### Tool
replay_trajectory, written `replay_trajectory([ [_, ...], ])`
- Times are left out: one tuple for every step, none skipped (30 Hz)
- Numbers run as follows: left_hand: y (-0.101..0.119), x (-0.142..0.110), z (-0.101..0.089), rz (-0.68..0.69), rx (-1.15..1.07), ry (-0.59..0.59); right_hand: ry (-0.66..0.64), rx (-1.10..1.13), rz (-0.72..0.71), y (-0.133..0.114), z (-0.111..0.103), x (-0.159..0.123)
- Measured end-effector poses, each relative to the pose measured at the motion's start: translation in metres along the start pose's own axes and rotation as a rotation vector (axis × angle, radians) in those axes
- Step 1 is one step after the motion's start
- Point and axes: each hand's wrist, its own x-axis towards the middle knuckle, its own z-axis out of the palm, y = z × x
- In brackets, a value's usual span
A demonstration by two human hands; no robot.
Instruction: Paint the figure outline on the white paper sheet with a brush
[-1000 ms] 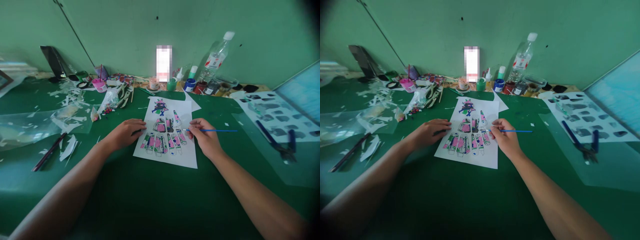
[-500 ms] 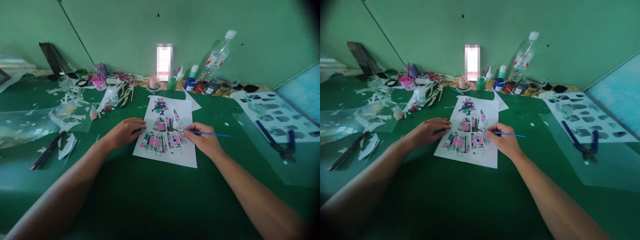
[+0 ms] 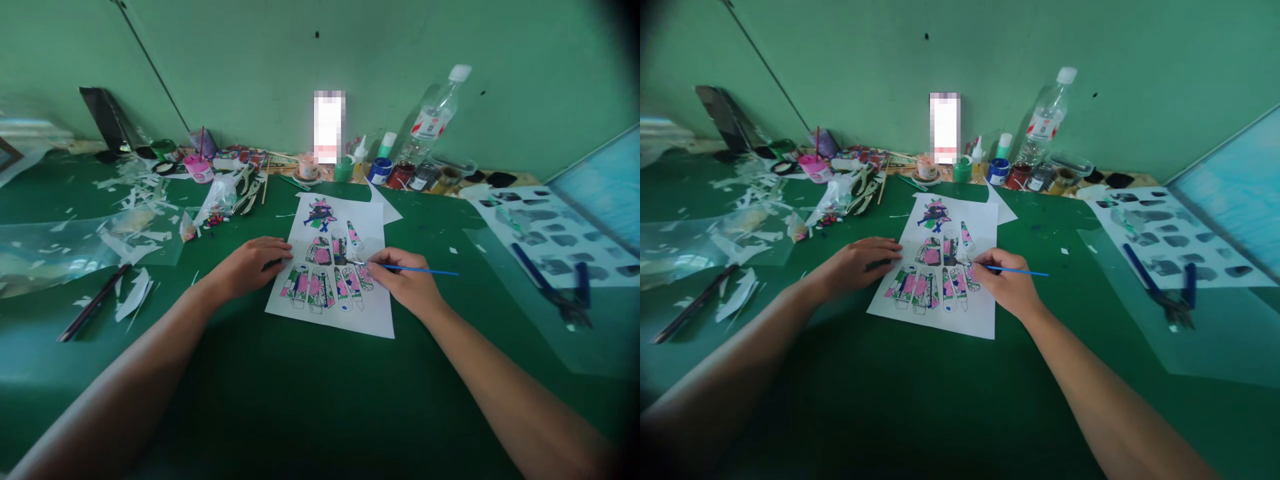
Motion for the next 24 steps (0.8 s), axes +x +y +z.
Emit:
replay_trajectory([
  [0.0002,0.0,-0.0001,-0.001,-0.001,0.003,-0.004,0.004,0.004,-0.0001,0.0,-0.0001],
  [0.0003,0.0,-0.0002,-0.001,-0.003,0.003,-0.008,0.008,0.007,-0.0002,0.0,-0.0001],
  [0.0004,0.0,-0.0003,0.0,-0.005,0.005,-0.01,0.011,0.008,-0.0001,0.0,-0.0001],
  [0.0003,0.0,-0.0003,0.001,-0.005,0.005,-0.01,0.013,0.006,0.0,0.0001,-0.0001],
  [0.0002,0.0,-0.0003,0.003,-0.002,0.005,-0.007,0.013,0.005,0.0003,0.0001,0.0001],
  [-0.0001,0.0,-0.0002,0.007,0.004,0.001,-0.005,0.011,0.006,0.0007,0.0001,0.0002],
  [-0.0004,0.0,0.0,0.012,0.012,-0.003,-0.004,0.009,0.009,0.0012,0.0001,0.0004],
  [-0.0006,0.0,0.0001,0.017,0.02,-0.005,-0.005,0.009,0.011,0.0016,0.0001,0.0007],
  [-0.0007,0.0,0.0002,0.021,0.027,-0.005,-0.005,0.01,0.011,0.0019,0.0,0.0009],
  [-0.0007,0.0,0.0002,0.021,0.032,-0.007,-0.004,0.012,0.008,0.002,-0.0001,0.0011],
  [-0.0004,-0.0001,0.0,0.018,0.034,-0.009,-0.005,0.013,0.003,0.0019,-0.0003,0.0012],
  [0.0,0.0,-0.0002,0.012,0.036,-0.012,-0.005,0.014,-0.001,0.0016,-0.0005,0.0012],
  [0.0006,0.0,-0.0006,0.005,0.038,-0.016,-0.003,0.014,-0.005,0.0011,-0.0006,0.0012],
  [0.0012,0.0001,-0.001,-0.003,0.041,-0.024,0.003,0.013,-0.006,0.0005,-0.0006,0.001],
  [0.0017,0.0001,-0.0013,-0.011,0.044,-0.03,0.012,0.012,-0.006,-0.0002,-0.0005,0.0008],
  [0.0022,0.0002,-0.0016,-0.017,0.046,-0.032,0.026,0.013,-0.007,-0.0009,-0.0003,0.0006],
  [0.0025,0.0002,-0.0018,-0.02,0.047,-0.033,0.044,0.013,-0.01,-0.0014,-0.0001,0.0005],
  [0.0027,0.0001,-0.002,-0.022,0.047,-0.035,0.066,0.012,-0.015,-0.0018,0.0001,0.0003],
  [0.0028,0.0,-0.0021,-0.02,0.047,-0.037,0.088,0.007,-0.021,-0.0019,0.0003,0.0003],
  [0.003,-0.0001,-0.0022,-0.013,0.046,-0.041,0.109,-0.002,-0.028,-0.0018,0.0003,0.0005],
  [0.0035,-0.0002,-0.0025,-0.008,0.047,-0.042,0.13,-0.011,-0.036,-0.0014,0.0003,0.0007],
  [0.0043,-0.0002,-0.0028,-0.009,0.047,-0.045,0.15,-0.022,-0.046,-0.0009,0.0001,0.0011],
  [0.0056,-0.0001,-0.0033,-0.012,0.047,-0.044,0.173,-0.03,-0.056,-0.0002,-0.0001,0.0016],
  [0.0073,0.0002,-0.0039,-0.019,0.048,-0.031,0.197,-0.034,-0.066,0.0004,-0.0003,0.0021],
])
